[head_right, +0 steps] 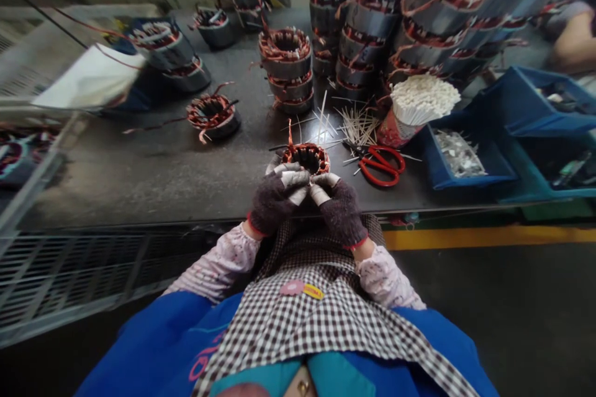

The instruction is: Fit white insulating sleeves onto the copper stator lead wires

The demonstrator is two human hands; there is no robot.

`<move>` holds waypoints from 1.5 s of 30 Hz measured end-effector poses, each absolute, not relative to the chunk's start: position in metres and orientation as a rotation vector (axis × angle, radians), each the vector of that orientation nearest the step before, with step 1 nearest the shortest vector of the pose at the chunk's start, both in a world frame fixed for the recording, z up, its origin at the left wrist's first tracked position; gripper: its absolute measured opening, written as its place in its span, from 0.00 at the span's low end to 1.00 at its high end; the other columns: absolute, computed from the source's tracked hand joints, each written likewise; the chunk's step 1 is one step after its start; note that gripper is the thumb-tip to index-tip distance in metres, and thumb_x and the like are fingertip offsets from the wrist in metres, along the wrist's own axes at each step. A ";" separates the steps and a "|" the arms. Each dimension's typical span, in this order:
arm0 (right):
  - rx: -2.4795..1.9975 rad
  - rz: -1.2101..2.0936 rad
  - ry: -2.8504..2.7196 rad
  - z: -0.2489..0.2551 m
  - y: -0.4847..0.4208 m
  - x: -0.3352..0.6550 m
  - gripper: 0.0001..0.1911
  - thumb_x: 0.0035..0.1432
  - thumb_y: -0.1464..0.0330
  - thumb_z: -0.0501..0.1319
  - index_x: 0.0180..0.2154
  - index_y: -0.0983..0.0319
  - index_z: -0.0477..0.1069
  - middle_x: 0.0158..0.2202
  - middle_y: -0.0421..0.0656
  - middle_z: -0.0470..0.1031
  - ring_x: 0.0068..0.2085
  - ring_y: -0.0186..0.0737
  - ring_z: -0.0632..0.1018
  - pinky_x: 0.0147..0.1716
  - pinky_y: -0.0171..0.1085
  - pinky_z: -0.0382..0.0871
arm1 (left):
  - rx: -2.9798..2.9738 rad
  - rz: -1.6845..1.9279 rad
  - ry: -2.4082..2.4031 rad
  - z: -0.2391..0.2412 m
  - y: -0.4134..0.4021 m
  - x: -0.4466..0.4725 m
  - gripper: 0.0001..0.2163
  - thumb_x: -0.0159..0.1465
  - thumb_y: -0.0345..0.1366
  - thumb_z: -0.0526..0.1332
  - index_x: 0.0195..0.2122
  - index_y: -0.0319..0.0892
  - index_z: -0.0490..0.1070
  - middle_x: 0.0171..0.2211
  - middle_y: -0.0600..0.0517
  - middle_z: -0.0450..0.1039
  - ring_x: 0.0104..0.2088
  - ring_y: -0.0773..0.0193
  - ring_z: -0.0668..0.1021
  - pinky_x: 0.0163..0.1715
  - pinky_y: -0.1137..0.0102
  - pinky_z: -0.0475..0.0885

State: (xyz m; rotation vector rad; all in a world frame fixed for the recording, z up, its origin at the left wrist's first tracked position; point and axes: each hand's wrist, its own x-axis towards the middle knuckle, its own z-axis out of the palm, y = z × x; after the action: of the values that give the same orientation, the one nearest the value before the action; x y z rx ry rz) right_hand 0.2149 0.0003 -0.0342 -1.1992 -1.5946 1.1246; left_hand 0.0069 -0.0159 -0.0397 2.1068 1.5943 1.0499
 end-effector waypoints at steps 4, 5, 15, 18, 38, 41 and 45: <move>-1.202 0.885 -1.701 -0.030 -0.009 0.224 0.10 0.79 0.55 0.73 0.50 0.53 0.89 0.45 0.45 0.95 0.45 0.51 0.92 0.51 0.50 0.93 | 2.142 1.083 1.528 -0.038 -0.014 0.004 0.09 0.82 0.40 0.69 0.54 0.52 0.93 0.53 0.45 0.96 0.64 0.39 0.93 0.91 0.23 0.69; -1.200 0.797 -1.716 -0.026 -0.013 0.227 0.09 0.81 0.56 0.73 0.51 0.52 0.90 0.46 0.45 0.95 0.45 0.52 0.92 0.50 0.49 0.92 | 2.143 1.047 1.540 -0.037 -0.014 0.004 0.09 0.81 0.40 0.70 0.54 0.53 0.93 0.53 0.46 0.97 0.65 0.39 0.93 0.91 0.22 0.68; -1.147 0.743 -2.000 -0.014 0.001 0.229 0.06 0.77 0.64 0.73 0.43 0.49 0.90 0.38 0.44 0.93 0.38 0.53 0.91 0.40 0.47 0.88 | 2.120 1.016 1.575 -0.035 -0.015 0.007 0.10 0.78 0.38 0.71 0.53 0.56 0.94 0.53 0.48 0.97 0.67 0.38 0.92 0.88 0.25 0.74; -1.046 1.121 -1.891 0.002 -0.009 0.235 0.12 0.82 0.59 0.70 0.42 0.53 0.89 0.34 0.39 0.89 0.34 0.46 0.87 0.39 0.43 0.89 | 2.054 1.100 1.554 -0.041 -0.015 0.009 0.10 0.80 0.39 0.70 0.54 0.51 0.94 0.60 0.44 0.96 0.73 0.37 0.89 0.85 0.29 0.79; -1.101 1.357 -1.312 -0.004 0.027 0.181 0.22 0.77 0.44 0.71 0.41 0.54 0.81 0.32 0.38 0.78 0.28 0.37 0.76 0.25 0.35 0.74 | 2.156 0.982 1.426 -0.039 -0.019 0.006 0.14 0.78 0.41 0.67 0.59 0.50 0.91 0.64 0.41 0.95 0.75 0.35 0.88 0.84 0.36 0.81; -1.039 1.167 -1.538 -0.013 0.034 0.205 0.23 0.84 0.44 0.67 0.45 0.54 0.85 0.39 0.42 0.86 0.33 0.40 0.84 0.34 0.39 0.85 | 2.106 0.951 1.579 -0.036 -0.016 0.009 0.17 0.74 0.48 0.76 0.60 0.51 0.90 0.60 0.42 0.96 0.70 0.32 0.91 0.83 0.33 0.81; -1.256 0.554 -1.905 -0.012 0.061 0.290 0.18 0.87 0.56 0.67 0.44 0.57 0.87 0.56 0.54 0.94 0.53 0.50 0.93 0.57 0.49 0.93 | 2.068 1.024 1.662 -0.033 -0.011 0.017 0.15 0.74 0.50 0.77 0.57 0.53 0.92 0.53 0.44 0.97 0.60 0.31 0.94 0.77 0.29 0.83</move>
State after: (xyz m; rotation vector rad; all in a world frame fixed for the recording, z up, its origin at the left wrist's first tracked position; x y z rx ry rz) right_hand 0.2903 0.0611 -0.0119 -1.2562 -1.9046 0.5538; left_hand 0.0167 -0.0106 -0.0329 2.0681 1.6617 1.0235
